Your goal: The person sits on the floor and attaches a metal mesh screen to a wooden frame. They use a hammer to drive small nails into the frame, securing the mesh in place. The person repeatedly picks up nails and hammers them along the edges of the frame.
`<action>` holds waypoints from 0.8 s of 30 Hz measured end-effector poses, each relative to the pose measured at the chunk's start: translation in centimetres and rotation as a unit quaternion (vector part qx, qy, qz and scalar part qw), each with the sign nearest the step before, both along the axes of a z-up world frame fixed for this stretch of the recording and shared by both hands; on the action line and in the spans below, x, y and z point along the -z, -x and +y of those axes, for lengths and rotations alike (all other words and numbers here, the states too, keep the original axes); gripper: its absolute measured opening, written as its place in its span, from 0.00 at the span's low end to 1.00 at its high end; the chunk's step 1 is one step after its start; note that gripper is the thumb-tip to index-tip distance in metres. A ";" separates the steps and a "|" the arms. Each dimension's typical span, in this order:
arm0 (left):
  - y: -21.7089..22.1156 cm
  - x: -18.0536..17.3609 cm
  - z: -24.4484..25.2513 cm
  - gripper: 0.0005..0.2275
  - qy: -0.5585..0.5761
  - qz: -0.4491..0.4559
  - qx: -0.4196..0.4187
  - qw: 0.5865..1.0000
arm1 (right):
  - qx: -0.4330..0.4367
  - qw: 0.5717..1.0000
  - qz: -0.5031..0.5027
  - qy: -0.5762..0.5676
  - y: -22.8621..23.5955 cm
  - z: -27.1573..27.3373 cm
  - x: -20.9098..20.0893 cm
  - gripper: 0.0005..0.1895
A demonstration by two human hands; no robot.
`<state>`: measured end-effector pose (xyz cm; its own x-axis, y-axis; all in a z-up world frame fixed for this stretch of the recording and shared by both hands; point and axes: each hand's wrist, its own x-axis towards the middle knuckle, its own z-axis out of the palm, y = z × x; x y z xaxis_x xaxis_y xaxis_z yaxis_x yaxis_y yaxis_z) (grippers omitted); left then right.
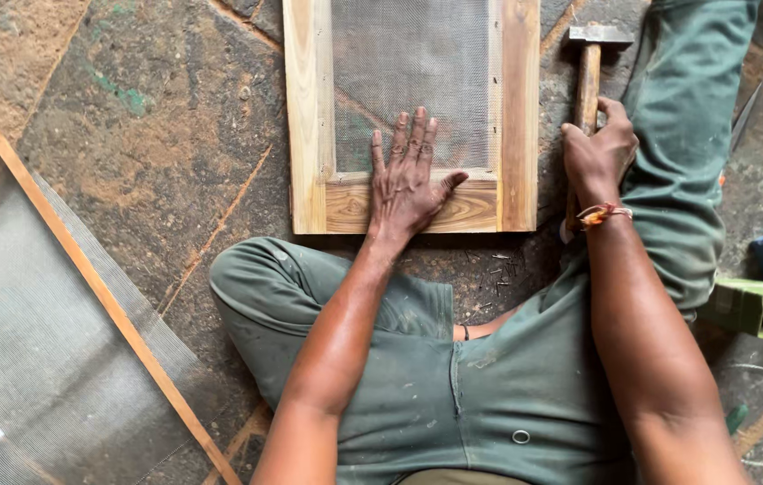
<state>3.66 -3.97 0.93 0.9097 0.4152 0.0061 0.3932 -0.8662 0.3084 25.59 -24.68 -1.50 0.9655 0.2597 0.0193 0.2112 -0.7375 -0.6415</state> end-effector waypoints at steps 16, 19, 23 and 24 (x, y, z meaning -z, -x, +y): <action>5.4 -3.5 8.6 0.35 0.040 -0.009 -0.357 0.933 | -0.097 0.992 -0.080 0.032 2.5 0.5 -2.3 0.28; 6.3 -3.6 9.1 0.40 0.075 0.009 -0.362 0.929 | -0.135 0.972 -0.186 0.047 3.0 0.6 -2.5 0.20; 6.1 -3.2 8.8 0.40 0.091 -0.008 -0.346 0.934 | -0.158 0.968 -0.157 0.116 3.8 0.5 -2.7 0.09; 5.9 -3.2 8.9 0.40 0.093 -0.007 -0.342 0.935 | -0.174 0.968 -0.128 0.124 4.1 0.5 -2.6 0.12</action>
<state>-2.26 4.88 4.09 0.4319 0.8946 -0.1146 0.8303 -0.3447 0.4380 21.49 -24.19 1.12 0.7906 0.5959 0.1407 0.6031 -0.7182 -0.3471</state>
